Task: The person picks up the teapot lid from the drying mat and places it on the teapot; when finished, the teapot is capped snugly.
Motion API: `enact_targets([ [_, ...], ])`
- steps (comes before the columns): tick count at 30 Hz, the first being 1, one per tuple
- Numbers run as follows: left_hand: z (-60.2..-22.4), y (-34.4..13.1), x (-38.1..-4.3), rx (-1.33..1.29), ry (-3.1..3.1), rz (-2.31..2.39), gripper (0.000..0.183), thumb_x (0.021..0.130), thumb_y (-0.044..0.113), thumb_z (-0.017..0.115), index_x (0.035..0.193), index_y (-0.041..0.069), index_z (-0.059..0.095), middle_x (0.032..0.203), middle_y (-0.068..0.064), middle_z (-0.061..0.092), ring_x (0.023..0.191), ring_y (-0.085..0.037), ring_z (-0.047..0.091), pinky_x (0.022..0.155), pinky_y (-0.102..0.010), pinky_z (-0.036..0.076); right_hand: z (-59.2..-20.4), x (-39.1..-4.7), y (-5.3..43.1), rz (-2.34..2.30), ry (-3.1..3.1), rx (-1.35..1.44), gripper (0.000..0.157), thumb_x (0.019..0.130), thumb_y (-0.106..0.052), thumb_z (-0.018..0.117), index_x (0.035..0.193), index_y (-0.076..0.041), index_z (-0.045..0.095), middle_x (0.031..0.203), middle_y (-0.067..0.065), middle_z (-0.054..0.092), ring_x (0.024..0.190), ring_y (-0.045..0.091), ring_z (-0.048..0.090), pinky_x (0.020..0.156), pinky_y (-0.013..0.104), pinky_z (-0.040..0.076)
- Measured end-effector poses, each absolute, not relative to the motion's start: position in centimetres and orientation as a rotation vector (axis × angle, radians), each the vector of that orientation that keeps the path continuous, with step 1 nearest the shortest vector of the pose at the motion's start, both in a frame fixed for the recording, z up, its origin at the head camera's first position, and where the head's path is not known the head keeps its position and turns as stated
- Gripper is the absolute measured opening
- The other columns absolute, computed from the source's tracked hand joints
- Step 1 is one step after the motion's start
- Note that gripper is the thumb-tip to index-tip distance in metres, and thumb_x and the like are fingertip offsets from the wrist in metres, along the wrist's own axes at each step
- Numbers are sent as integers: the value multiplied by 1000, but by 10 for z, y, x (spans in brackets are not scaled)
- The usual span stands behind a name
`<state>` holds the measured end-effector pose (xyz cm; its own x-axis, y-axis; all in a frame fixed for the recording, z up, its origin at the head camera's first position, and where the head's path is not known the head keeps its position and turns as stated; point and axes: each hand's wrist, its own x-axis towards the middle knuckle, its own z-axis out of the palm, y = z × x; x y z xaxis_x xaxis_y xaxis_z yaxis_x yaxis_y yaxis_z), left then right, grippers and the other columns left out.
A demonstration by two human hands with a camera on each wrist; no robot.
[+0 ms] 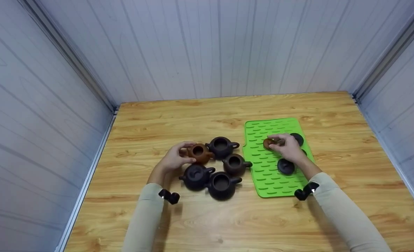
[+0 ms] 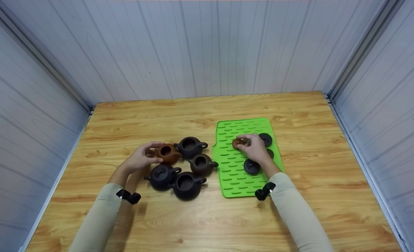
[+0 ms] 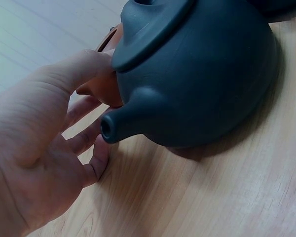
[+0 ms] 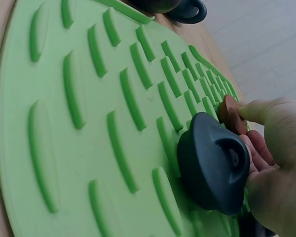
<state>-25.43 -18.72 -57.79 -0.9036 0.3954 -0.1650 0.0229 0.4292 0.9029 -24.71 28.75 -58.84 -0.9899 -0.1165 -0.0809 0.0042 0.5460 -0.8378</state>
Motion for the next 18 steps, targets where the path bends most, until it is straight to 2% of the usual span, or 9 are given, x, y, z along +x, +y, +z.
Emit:
enact_targets([
  [5, -580, -188, -256, 351, 2356, 1451, 61, 101, 6, 83, 159, 9, 62, 162, -20, 62, 136, -38, 67, 109, -38, 56, -588, -247, 284, -1412, 2666, -105, 35, 109, -10, 75, 143, -1, 75, 140, 30, 59, 112, 33, 68, 83, 19, 52],
  [11, -579, -187, -256, 355, 2345, 1465, 61, 101, 5, 83, 158, 7, 62, 162, -21, 61, 138, -40, 66, 111, -41, 56, -588, -248, 282, -1413, 2702, -123, 28, 109, -9, 75, 135, 1, 78, 135, 31, 64, 108, 32, 69, 83, 20, 52],
  [18, -580, -188, -256, 371, 2338, 1470, 61, 101, 4, 82, 158, 6, 61, 162, -22, 61, 138, -40, 65, 112, -43, 54, -590, -248, 282, -1414, 2716, -118, 28, 108, -9, 76, 134, 0, 79, 133, 29, 66, 106, 28, 69, 83, 20, 52],
])
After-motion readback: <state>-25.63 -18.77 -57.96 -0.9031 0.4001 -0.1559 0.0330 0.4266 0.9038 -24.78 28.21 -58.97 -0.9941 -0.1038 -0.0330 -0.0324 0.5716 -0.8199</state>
